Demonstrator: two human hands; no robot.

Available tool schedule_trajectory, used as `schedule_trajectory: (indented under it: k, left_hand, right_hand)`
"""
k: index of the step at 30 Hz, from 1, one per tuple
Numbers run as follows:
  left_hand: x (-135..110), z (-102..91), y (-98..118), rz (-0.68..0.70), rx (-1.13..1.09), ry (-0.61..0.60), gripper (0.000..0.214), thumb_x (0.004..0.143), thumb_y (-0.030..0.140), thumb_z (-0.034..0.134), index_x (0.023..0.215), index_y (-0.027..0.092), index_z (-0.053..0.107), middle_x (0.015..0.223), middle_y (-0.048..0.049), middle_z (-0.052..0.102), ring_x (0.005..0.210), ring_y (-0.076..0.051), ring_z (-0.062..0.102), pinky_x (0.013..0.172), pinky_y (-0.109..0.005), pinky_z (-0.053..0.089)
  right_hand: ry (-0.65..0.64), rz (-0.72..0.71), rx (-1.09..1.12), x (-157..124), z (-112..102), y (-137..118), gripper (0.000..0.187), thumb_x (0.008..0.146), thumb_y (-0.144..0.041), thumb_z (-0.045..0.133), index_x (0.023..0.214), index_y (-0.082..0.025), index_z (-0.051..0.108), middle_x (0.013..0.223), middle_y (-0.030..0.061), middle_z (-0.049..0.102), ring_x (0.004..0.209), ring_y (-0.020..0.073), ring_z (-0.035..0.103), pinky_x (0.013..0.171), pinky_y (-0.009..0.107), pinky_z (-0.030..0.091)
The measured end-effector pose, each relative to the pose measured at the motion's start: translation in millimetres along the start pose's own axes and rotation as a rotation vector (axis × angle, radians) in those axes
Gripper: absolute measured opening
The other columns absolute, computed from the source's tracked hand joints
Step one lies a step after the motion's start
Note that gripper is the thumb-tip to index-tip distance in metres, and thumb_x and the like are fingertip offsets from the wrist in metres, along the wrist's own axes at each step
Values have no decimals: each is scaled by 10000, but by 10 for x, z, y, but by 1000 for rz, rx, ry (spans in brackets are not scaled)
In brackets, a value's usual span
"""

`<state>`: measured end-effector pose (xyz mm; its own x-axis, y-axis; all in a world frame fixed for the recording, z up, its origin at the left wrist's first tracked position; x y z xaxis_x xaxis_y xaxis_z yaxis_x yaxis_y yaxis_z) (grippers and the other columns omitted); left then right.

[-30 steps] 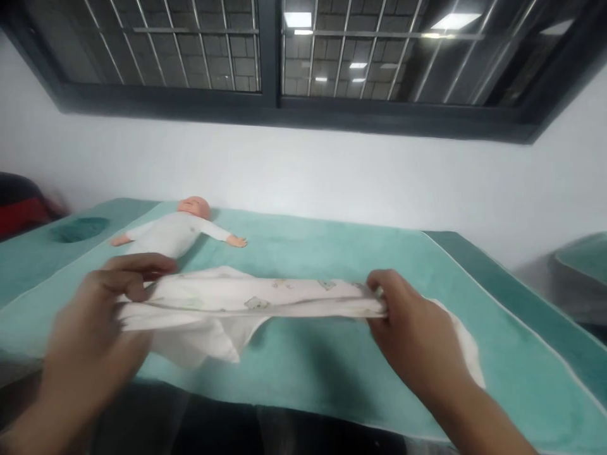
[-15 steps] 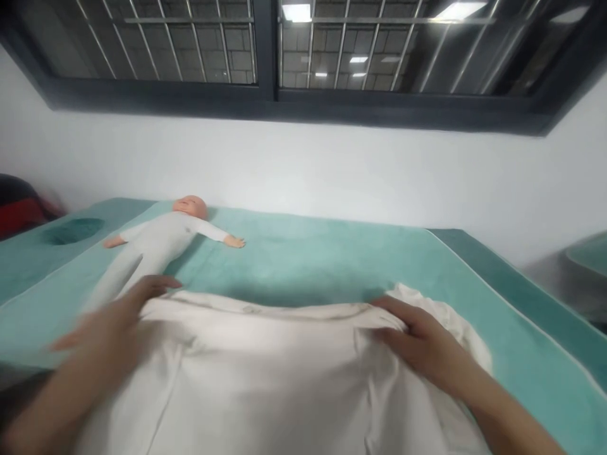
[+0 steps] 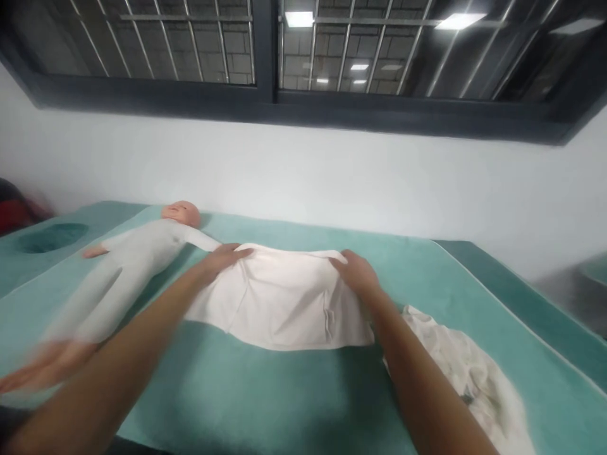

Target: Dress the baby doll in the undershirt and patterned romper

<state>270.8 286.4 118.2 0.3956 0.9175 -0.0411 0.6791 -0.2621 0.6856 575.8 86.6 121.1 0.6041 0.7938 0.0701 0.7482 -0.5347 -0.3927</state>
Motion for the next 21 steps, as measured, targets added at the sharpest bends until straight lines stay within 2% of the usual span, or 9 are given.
schedule_trajectory:
  k: [4, 7, 9, 12, 14, 17, 20, 21]
  left_hand:
    - [336, 293, -4, 24, 122, 65, 506, 852, 556, 537, 1116, 143, 663, 1073, -171, 726, 1086, -349, 642, 923, -418, 447]
    - [320, 503, -58, 91, 189, 82, 484, 851, 554, 543, 1125, 173, 659, 1112, -168, 712, 1158, -361, 596, 995, -456, 395]
    - [214, 552, -113, 182, 181, 118, 487, 871, 566, 514, 1179, 212, 642, 1208, -142, 683, 1220, -340, 554, 1027, -439, 373]
    - [49, 414, -304, 190, 73, 196, 456, 937, 498, 406, 1240, 234, 620, 1255, -116, 666, 1184, -316, 576, 984, -426, 407]
    - [-33, 239, -491, 127, 10, 198, 397, 935, 413, 407, 1158, 217, 670, 1168, -106, 704, 1092, -296, 624, 930, -403, 441]
    - [-158, -3, -731, 101, -136, 103, 324, 859, 398, 534, 1045, 201, 710, 967, -73, 740, 890, -253, 668, 783, -343, 491]
    - [-292, -108, -858, 118, -341, -8, 400, 721, 451, 699, 1018, 182, 717, 795, -43, 711, 708, -223, 642, 628, -308, 482]
    - [-325, -126, -876, 129, -381, 8, 416, 685, 454, 729, 994, 176, 721, 760, -37, 697, 675, -215, 629, 604, -304, 476]
  right_hand:
    - [47, 55, -74, 282, 217, -35, 409, 901, -493, 480, 1150, -203, 626, 1115, 155, 690, 1016, 354, 634, 803, 437, 457]
    - [67, 33, -86, 335, 413, 4, 401, 890, -459, 509, 1192, -215, 609, 1236, 148, 640, 1060, 327, 620, 828, 412, 453]
    - [90, 21, -66, 309, 459, 113, 422, 910, -480, 478, 1240, -238, 583, 1292, 113, 617, 1083, 276, 614, 831, 353, 452]
    - [131, 88, -47, 211, 350, 400, 452, 956, -510, 348, 1198, -227, 605, 1164, 96, 684, 994, 242, 641, 751, 310, 446]
    - [112, 147, -62, 123, 241, 601, 431, 931, -520, 382, 1009, -213, 674, 991, 102, 725, 871, 257, 654, 669, 317, 427]
    - [27, 168, -41, -5, 167, 812, 395, 840, -573, 513, 791, -224, 691, 815, 76, 727, 732, 252, 639, 607, 318, 404]
    - [-29, 89, 112, -94, 216, 899, 387, 772, -594, 585, 800, -228, 708, 780, 42, 727, 713, 230, 638, 624, 309, 430]
    - [-1, 67, 176, -112, 231, 918, 368, 753, -572, 609, 817, -226, 716, 779, 35, 729, 713, 223, 640, 634, 305, 442]
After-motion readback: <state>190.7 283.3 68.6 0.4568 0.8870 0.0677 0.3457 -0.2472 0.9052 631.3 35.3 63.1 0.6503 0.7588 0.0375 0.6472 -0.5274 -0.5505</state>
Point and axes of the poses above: each hand's wrist, its own x-axis towards the middle knuckle, its own z-axis out of the palm, y = z × x, the point moved 4 cm from there along x, towards the middle knuckle
